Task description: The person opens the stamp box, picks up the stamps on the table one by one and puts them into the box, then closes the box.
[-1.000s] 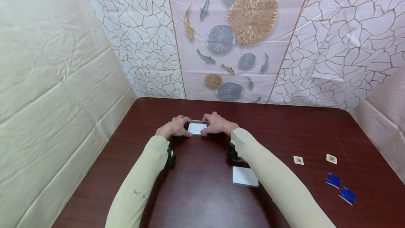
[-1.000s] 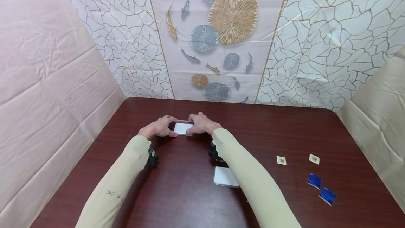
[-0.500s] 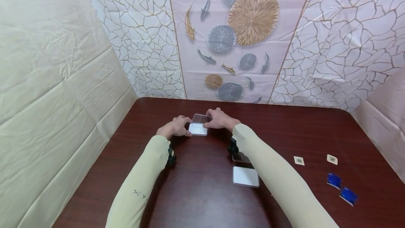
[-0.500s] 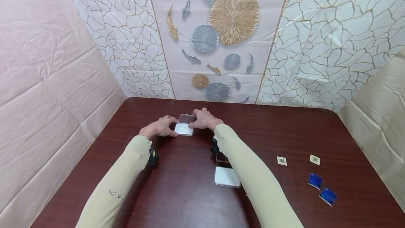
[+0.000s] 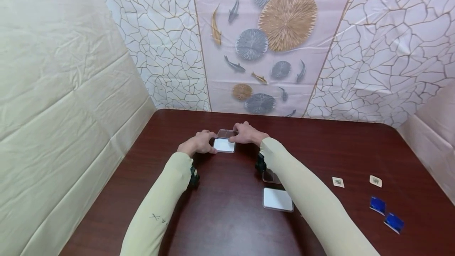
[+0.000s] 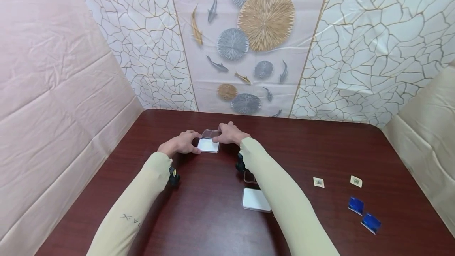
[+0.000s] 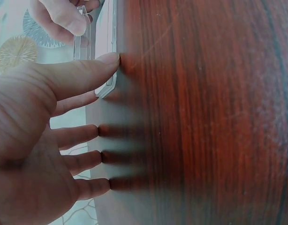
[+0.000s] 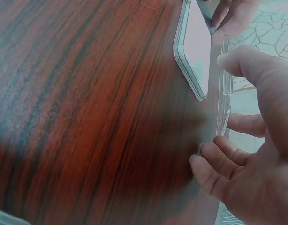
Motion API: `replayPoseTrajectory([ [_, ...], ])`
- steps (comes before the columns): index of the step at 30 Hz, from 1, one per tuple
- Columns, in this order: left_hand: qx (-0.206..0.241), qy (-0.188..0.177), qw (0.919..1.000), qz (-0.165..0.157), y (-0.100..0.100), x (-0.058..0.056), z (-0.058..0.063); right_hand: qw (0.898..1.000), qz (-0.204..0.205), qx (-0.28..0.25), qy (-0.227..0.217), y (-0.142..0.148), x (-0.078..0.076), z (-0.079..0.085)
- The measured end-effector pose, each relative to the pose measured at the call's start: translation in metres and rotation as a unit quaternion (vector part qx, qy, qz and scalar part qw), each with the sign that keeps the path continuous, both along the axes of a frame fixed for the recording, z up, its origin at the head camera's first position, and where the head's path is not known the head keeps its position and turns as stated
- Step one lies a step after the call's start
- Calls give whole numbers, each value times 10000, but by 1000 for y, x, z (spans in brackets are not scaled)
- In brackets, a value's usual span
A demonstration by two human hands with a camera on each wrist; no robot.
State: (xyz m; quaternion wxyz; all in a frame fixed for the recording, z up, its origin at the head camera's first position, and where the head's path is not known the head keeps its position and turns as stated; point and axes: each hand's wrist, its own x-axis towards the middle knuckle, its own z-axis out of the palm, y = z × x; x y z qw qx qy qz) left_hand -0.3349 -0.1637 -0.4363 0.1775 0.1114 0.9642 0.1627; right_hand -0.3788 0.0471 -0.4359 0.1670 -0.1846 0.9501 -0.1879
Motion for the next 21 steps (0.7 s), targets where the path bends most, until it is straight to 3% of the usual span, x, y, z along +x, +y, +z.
replayPoseTrajectory([
  [21,-17,-16,10000,64,1,2,1,10000,-61,-59,40,-4,-11,-3],
])
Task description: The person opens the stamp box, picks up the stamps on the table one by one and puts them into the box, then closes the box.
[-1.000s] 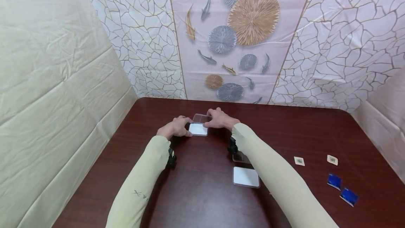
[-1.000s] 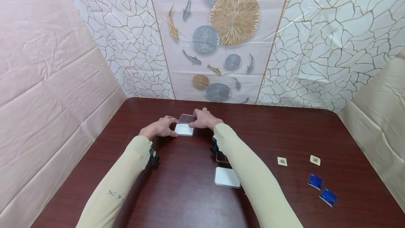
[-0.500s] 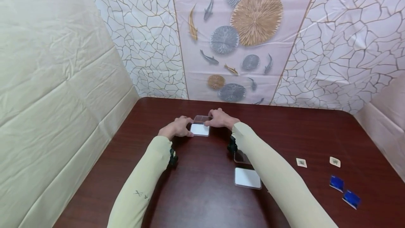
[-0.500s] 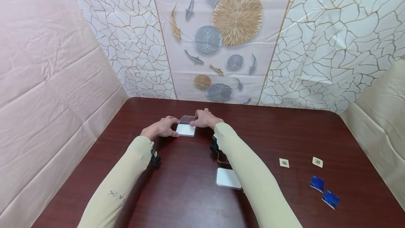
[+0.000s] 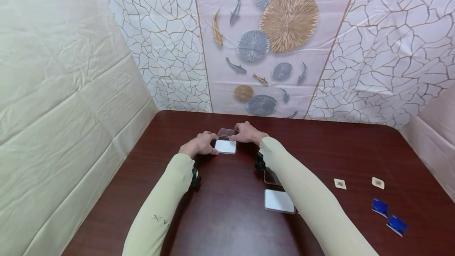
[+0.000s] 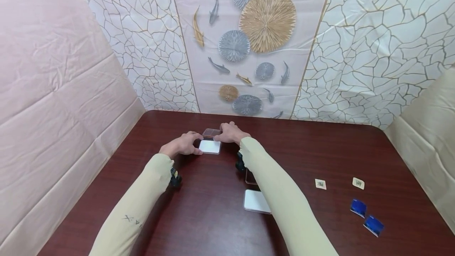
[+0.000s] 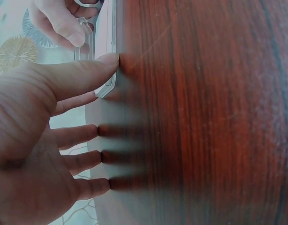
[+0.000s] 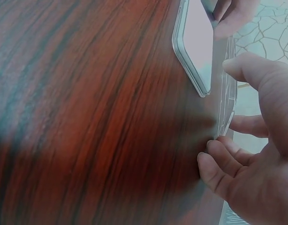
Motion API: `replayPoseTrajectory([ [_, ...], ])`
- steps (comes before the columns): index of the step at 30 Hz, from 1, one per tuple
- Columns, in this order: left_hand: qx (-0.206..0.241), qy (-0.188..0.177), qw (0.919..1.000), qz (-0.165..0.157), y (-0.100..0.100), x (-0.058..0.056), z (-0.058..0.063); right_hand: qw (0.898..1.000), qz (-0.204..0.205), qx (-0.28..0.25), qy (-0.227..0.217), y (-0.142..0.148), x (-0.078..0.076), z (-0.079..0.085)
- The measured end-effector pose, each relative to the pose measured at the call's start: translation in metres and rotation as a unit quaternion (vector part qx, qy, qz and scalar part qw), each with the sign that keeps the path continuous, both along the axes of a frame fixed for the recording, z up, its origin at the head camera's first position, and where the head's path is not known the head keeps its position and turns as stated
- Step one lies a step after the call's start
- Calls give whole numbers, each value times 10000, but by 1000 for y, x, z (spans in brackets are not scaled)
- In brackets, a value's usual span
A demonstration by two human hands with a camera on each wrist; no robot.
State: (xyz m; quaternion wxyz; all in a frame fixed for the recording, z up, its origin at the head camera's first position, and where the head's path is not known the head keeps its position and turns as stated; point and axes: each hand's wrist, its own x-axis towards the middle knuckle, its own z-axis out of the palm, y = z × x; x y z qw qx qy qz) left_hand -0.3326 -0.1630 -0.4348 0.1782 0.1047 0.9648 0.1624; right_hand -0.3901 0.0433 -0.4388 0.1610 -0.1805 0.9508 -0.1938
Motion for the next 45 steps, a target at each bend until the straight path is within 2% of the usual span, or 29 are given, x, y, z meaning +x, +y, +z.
replayPoseTrajectory([
  [24,-15,102,9999,-45,5,2,1,9995,-262,-113,145,-1,2,-2],
  [35,37,136,9999,-60,3,3,0,9996,73,-221,127,7,5,4],
  [45,9,119,9999,-33,3,5,1,9989,298,-183,315,19,9,12],
])
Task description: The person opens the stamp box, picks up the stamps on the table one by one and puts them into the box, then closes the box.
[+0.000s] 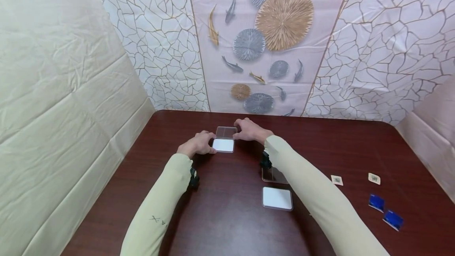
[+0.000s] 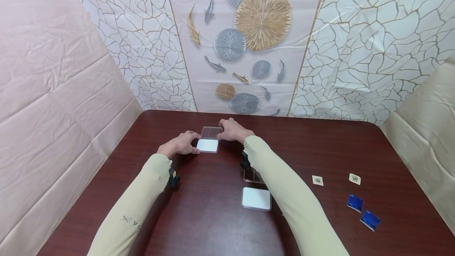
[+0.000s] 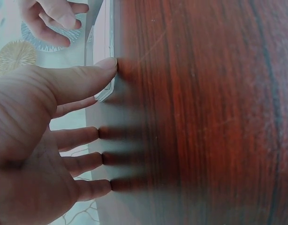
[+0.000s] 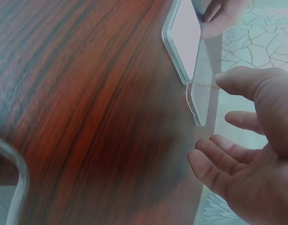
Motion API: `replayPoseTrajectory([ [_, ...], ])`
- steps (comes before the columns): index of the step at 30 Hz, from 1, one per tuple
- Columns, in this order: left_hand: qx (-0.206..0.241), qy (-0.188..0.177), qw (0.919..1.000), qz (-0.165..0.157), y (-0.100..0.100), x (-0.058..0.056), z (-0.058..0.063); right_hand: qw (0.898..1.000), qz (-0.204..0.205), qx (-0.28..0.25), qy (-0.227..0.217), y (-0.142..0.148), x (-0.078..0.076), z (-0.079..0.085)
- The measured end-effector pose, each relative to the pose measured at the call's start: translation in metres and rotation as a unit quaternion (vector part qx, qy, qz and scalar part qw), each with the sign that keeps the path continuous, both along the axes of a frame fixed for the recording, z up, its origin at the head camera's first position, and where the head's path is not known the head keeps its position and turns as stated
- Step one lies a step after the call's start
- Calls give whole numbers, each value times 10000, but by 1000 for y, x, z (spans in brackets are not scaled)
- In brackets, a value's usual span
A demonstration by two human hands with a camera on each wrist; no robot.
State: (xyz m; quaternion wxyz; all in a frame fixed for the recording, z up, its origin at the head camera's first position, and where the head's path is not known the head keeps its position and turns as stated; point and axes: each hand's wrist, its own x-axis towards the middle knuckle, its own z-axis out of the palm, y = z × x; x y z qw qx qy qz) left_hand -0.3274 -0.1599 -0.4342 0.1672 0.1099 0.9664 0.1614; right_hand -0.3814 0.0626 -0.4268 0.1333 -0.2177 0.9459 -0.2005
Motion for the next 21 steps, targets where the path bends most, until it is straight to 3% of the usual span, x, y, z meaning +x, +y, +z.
replayPoseTrajectory([
  [8,33,-5,10000,-74,-2,-1,0,9994,315,12,107,9,4,9],
  [21,30,37,9999,-95,0,1,-1,9986,517,76,121,25,25,30],
])
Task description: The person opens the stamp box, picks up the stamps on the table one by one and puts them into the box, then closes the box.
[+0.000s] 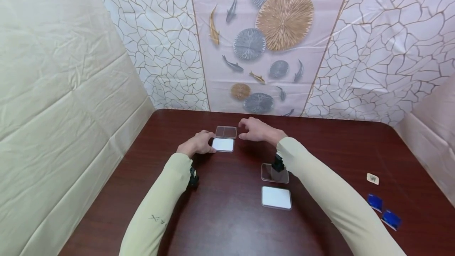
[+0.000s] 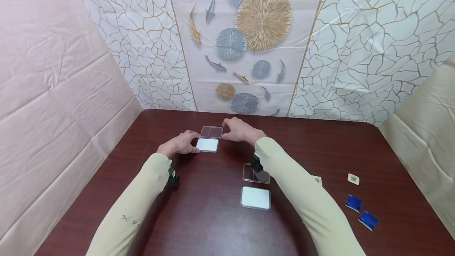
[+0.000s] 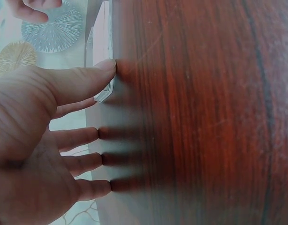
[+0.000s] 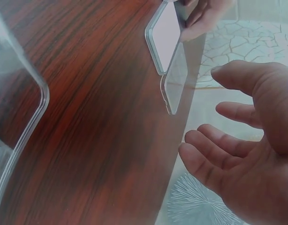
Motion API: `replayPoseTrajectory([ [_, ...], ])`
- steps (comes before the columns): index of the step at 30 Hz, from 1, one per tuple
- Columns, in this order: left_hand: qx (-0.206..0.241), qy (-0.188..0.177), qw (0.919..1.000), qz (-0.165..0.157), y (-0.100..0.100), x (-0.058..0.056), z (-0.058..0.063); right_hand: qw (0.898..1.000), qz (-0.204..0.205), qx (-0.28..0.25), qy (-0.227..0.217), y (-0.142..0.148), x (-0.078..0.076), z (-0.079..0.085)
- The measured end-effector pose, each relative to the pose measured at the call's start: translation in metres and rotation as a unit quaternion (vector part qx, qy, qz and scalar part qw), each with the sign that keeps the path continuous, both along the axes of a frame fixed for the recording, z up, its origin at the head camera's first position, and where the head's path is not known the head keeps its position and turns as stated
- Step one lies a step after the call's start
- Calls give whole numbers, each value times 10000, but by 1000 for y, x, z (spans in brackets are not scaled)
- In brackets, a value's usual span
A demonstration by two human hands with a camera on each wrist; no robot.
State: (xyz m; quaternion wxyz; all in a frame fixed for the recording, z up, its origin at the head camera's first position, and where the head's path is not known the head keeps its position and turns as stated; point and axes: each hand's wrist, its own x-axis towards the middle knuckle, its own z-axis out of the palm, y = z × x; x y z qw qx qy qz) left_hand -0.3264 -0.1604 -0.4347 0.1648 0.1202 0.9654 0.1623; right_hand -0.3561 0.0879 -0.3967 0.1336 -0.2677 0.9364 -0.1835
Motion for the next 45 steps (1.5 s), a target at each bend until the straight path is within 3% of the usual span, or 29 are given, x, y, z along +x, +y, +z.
replayPoseTrajectory([
  [16,-44,22,9999,-101,0,0,-1,9999,113,-79,95,15,20,15],
  [34,-83,42,9997,-215,-2,0,0,9992,36,-264,301,39,55,31],
  [45,7,-28,9999,-126,1,2,2,9979,-16,-398,506,60,71,34],
])
